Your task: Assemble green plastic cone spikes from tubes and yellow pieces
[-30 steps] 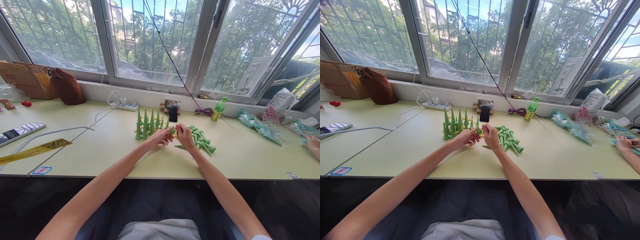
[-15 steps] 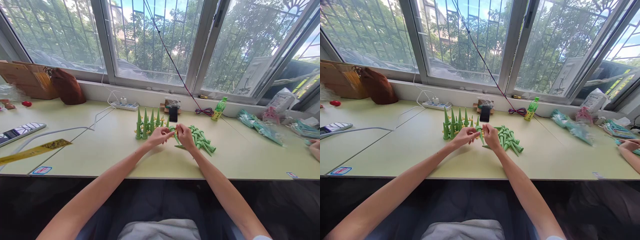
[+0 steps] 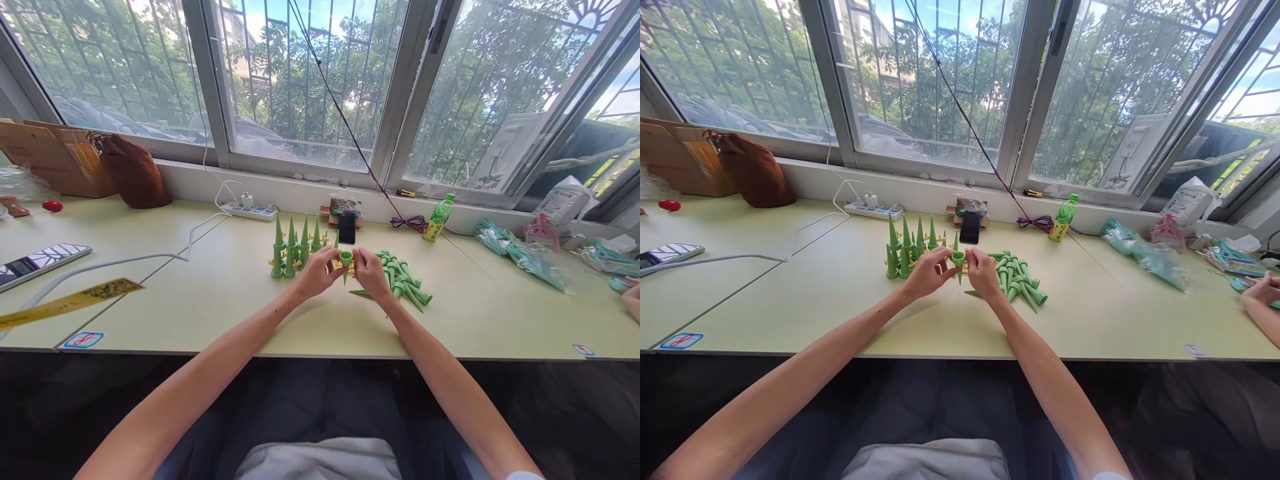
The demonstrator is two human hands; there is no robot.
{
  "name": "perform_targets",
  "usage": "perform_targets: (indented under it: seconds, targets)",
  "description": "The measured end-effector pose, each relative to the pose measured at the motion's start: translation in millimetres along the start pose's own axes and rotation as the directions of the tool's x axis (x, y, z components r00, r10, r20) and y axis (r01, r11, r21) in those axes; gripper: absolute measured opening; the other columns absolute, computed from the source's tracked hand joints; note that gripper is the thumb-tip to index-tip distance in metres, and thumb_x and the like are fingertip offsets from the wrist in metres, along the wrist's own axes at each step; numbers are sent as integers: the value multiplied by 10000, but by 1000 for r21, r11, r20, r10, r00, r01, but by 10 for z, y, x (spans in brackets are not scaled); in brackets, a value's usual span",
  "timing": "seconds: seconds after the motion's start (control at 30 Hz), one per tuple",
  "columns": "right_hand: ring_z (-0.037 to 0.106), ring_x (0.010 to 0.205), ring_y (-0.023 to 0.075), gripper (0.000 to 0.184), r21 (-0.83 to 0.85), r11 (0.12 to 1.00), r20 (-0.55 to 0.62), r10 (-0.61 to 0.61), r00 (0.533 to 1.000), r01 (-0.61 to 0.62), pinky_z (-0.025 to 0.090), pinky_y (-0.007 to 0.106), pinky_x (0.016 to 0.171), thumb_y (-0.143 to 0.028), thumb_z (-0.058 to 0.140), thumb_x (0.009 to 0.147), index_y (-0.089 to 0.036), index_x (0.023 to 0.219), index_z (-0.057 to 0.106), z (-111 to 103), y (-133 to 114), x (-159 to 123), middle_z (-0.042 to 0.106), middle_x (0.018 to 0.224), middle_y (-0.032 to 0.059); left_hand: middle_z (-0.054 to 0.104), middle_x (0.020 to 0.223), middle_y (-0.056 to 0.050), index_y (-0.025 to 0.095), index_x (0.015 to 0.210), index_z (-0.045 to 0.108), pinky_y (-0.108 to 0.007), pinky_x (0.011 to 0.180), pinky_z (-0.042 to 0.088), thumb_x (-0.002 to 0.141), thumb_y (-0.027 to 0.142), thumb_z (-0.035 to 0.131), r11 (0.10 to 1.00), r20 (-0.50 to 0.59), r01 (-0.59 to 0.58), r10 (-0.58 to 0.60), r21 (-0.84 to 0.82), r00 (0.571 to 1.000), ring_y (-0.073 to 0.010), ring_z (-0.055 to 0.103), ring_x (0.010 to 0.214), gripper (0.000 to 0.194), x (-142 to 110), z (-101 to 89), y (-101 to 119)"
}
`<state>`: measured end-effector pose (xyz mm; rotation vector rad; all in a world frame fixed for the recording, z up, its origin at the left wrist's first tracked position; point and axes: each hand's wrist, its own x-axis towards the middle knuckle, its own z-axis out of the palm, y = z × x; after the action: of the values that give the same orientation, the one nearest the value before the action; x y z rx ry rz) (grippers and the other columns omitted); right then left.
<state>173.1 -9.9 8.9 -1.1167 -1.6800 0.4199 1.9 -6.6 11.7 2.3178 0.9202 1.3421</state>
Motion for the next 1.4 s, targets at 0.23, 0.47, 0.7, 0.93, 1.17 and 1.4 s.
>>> perform_targets:
  seconds: [0.23, 0.47, 0.7, 0.93, 1.17, 1.4]
  targets:
    - [356, 520, 126, 427, -19, 1000, 17, -3, 1000, 3, 291, 262, 539, -494, 386, 965, -218, 638, 389, 10, 2, 7, 405, 507, -34, 572, 940, -19, 192, 997, 605, -215, 595, 469, 865, 208, 626, 997, 10, -72, 72, 42, 997, -74, 565, 602, 135, -12, 6, -24]
    - [370, 528, 123, 426, 66, 998, -54, 4, 999, 0, 299, 255, 527, -517, 407, 968, -216, 666, 423, 0, -28, 5, 422, 527, -34, 626, 829, -17, 172, 971, 617, -215, 533, 456, 786, 422, 737, 971, -44, 212, -218, -114, 975, -83, 556, 553, 333, 32, 18, 60]
    - [358, 514, 115, 440, 58, 998, -80, -10, 997, 15, 304, 251, 525, -524, 390, 980, -216, 667, 406, -31, -24, 3, 422, 530, -39, 631, 787, -61, 128, 830, 676, -206, 429, 385, 760, 631, 690, 702, 420, 546, -370, -458, 829, -95, 548, 557, 508, 34, -41, 164]
    - [365, 526, 110, 408, -3, 999, -61, -42, 997, 42, 313, 245, 549, -493, 388, 980, -203, 702, 463, -41, -78, -9, 435, 558, -41, 637, 752, -88, 92, 815, 708, -212, 420, 344, 750, 752, 609, 482, 465, 657, -467, -579, 752, -97, 526, 530, 670, 81, -53, 154]
    - [336, 549, 113, 386, -57, 994, 27, -96, 995, 97, 298, 244, 560, -467, 377, 978, -201, 721, 485, -33, -56, -25, 409, 584, -41, 628, 664, -78, 131, 718, 625, -220, 403, 361, 769, 712, 629, 406, 456, 715, -568, -569, 685, -104, 514, 489, 583, 76, -33, 175]
    - [320, 548, 110, 365, -51, 993, 53, -106, 993, 108, 281, 241, 562, -436, 391, 971, -204, 693, 437, 5, -28, -32, 392, 579, -44, 616, 662, -52, 155, 768, 609, -220, 414, 372, 804, 523, 692, 328, 488, 741, -587, -586, 645, -99, 509, 498, 379, 70, -53, 148]
